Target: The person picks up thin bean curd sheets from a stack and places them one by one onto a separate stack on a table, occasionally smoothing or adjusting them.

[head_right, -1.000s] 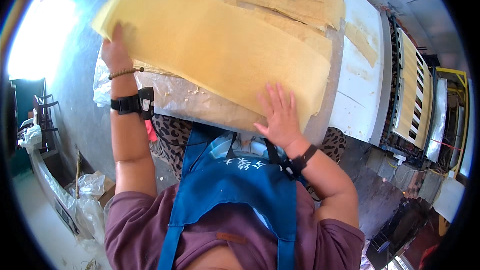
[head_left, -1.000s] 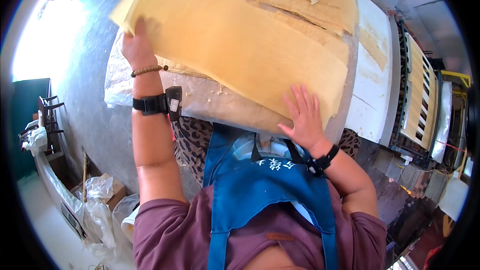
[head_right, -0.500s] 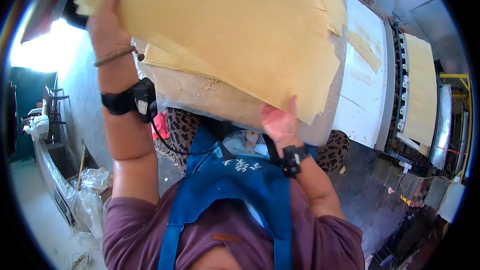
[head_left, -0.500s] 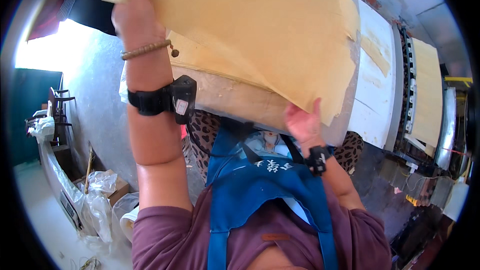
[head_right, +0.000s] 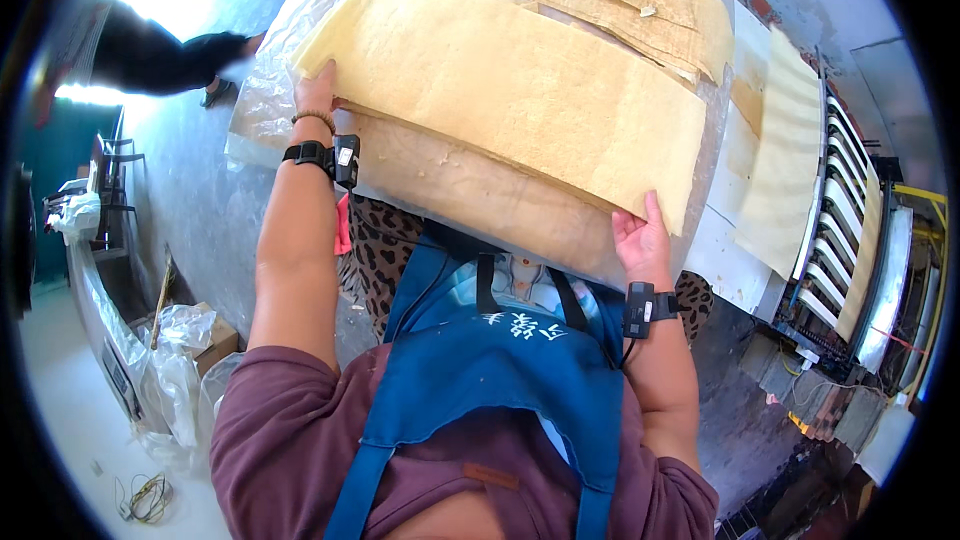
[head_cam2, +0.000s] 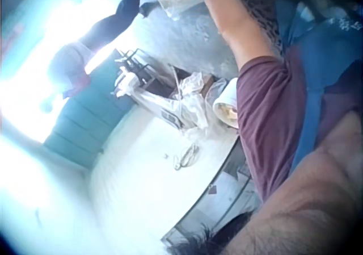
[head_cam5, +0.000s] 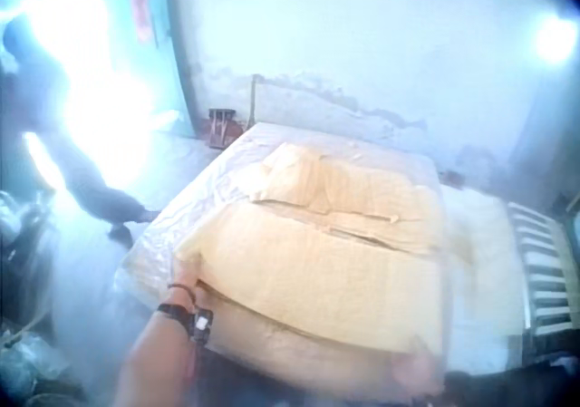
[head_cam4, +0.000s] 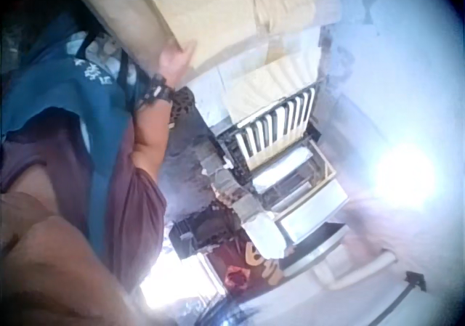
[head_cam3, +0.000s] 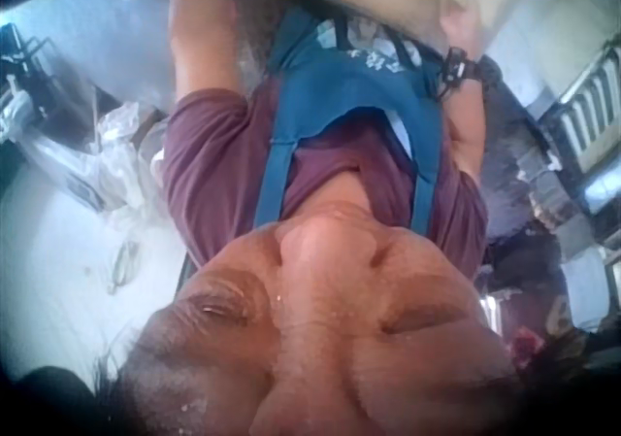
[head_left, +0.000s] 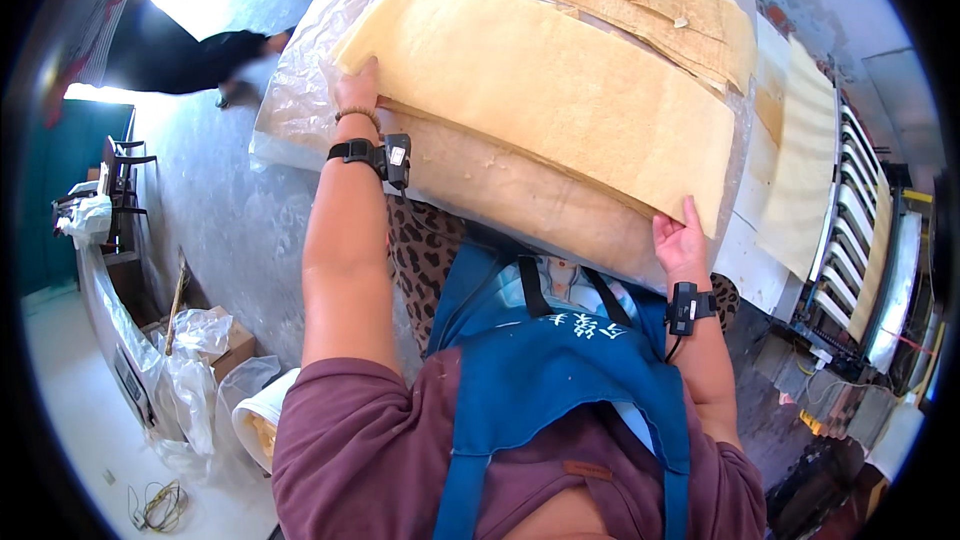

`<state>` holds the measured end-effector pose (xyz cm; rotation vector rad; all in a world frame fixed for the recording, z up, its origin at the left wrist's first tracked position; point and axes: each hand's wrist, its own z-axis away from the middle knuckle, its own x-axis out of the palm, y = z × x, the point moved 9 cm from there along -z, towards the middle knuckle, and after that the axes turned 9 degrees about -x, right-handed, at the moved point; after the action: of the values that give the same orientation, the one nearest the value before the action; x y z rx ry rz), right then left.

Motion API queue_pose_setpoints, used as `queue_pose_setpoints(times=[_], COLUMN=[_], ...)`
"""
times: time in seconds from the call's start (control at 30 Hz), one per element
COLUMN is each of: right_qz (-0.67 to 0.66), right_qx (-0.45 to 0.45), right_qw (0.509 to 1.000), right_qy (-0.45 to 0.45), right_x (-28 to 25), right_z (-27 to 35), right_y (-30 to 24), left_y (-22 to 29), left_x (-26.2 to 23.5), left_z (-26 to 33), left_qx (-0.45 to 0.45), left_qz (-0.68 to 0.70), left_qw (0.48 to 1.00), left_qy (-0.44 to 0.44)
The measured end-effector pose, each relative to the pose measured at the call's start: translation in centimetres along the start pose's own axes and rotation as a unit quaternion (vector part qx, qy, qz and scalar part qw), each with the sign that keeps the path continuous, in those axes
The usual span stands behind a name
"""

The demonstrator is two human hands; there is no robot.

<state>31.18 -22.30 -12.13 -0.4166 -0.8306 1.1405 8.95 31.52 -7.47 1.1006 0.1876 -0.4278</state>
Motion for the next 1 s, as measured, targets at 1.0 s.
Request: queue_pose_setpoints(times=[1.0], right_qz=[0.621], right_qx=[-0.563], right_qw=[0.292], right_qy=[-0.461], right_x=[38.9], right_z=[32.8], right_y=[-17.4], left_y=[-5.2], left_x=[15.7], left_z=[25.4], left_qx=[0.252], left_qz=[-0.092], left_qw=[0.915], left_qy=[-0.301])
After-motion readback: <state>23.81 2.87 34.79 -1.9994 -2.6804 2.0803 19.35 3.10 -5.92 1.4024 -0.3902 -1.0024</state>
